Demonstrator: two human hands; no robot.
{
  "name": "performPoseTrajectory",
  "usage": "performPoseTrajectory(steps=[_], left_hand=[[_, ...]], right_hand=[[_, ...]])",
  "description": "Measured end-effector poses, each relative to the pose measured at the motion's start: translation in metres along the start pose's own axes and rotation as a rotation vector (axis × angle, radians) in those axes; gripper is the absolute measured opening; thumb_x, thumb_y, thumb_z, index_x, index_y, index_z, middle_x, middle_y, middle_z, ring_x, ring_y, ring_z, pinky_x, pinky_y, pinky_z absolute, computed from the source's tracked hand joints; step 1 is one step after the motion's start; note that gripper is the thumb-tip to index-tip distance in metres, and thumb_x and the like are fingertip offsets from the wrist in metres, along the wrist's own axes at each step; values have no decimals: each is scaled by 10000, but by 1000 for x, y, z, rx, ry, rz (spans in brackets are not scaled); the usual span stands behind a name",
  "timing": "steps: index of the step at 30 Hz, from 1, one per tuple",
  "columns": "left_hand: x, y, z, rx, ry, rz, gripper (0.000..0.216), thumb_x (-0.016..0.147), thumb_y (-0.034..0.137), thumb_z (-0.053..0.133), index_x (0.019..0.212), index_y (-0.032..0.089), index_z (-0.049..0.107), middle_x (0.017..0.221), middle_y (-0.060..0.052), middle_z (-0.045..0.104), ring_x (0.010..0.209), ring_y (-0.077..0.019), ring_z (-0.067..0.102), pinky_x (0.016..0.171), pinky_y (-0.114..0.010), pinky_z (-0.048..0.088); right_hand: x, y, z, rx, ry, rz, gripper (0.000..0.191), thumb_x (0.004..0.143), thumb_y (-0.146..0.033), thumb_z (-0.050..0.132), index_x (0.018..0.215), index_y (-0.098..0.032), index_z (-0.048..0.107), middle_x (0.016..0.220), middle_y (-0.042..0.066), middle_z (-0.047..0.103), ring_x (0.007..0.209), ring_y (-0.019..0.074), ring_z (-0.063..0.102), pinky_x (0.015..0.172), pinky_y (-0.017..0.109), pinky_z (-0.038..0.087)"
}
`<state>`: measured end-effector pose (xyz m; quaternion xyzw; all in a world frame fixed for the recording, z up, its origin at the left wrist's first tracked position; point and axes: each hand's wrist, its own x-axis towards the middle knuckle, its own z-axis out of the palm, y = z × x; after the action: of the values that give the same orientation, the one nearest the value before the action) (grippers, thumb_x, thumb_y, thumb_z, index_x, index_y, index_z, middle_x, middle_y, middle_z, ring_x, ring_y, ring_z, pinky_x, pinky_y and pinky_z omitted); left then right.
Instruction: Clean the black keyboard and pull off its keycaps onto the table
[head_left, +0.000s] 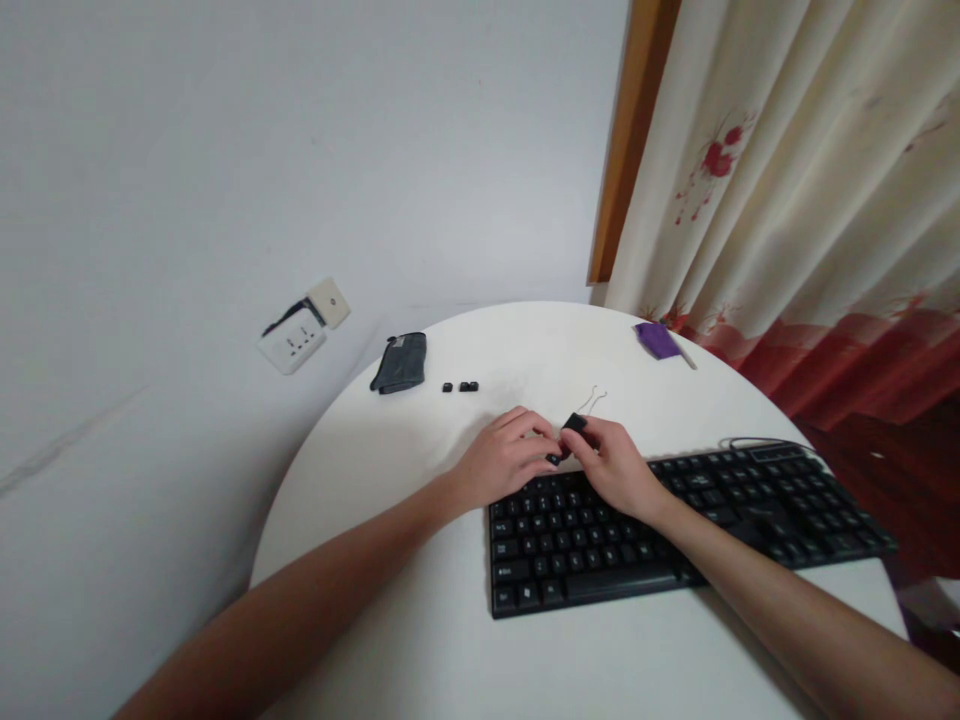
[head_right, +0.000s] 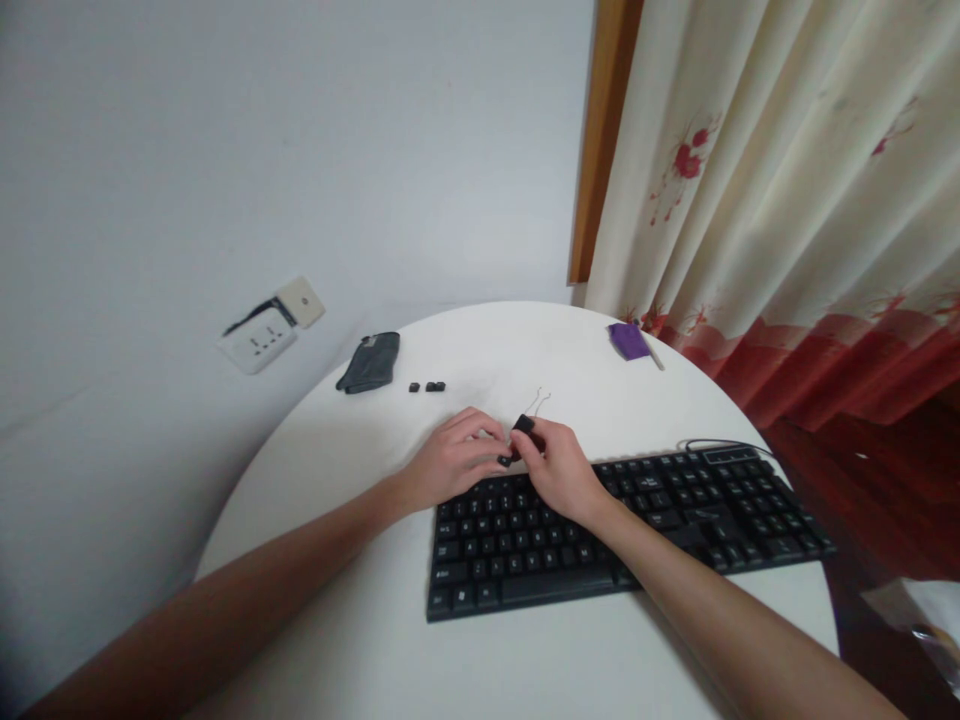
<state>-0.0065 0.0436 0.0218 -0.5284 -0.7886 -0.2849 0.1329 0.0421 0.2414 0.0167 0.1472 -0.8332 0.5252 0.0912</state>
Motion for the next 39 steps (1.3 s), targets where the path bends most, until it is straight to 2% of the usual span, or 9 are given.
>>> performPoseTrajectory(steps=[4,6,10,15,21,26,32,39], left_hand=[[1,0,0,-61,33,53,155,904,327,626,975,223,716,982,-73,658,951,-199,560,875,-365,467],[1,-2,-1,-91,98,38,161,886,346,652,966,224,721,959,-70,661,931,-197,567,861,-365,469],[3,-11,-5,-39,246,-86,156,827,356,721,928,238,735,963,-58,649,950,-204,561,877,-378,462],[0,-36,-10,179,322,-301,140,770,324,780,897,268,759,1093,-57,605,1069,-238,502,964,-423,411],[-7,-70,-17,382,256,-512,113,749,339,792,851,293,776,1250,-51,549,1155,-293,436,979,-489,343],[-10,-89,-21,446,211,-592,119,749,371,786,846,301,787,1326,-48,518,1201,-331,403,956,-515,334],[-12,-97,-20,485,172,-643,118,764,374,771,876,340,787,1349,-6,510,1208,-320,398,955,-481,342],[-12,-99,-17,511,182,-686,191,762,369,771,949,331,773,1343,-24,508,1193,-323,409,938,-468,354]], right_hand=[[0,1,1,31,-6,35,322,953,-359,478,742,-167,627,698,19,656,674,167,601,655,273,467],[0,1,2,23,11,63,334,951,-367,480,734,-166,635,693,24,664,667,169,605,648,276,467],[0,4,4,28,42,114,341,950,-372,479,743,-163,653,723,44,695,682,172,632,656,280,475],[0,3,4,30,37,126,328,949,-352,475,757,-164,663,738,45,702,697,171,638,668,281,471],[0,-1,4,32,12,130,308,940,-323,477,748,-165,659,742,47,703,711,178,646,687,293,476],[0,0,4,17,-3,121,306,939,-317,473,750,-166,661,746,46,704,715,179,647,702,296,474],[-1,-3,4,-1,-9,127,294,932,-287,473,728,-173,654,733,39,699,717,174,639,699,282,465],[-1,-1,4,-6,-14,120,300,934,-298,475,728,-180,658,740,35,703,716,173,643,698,284,464]])
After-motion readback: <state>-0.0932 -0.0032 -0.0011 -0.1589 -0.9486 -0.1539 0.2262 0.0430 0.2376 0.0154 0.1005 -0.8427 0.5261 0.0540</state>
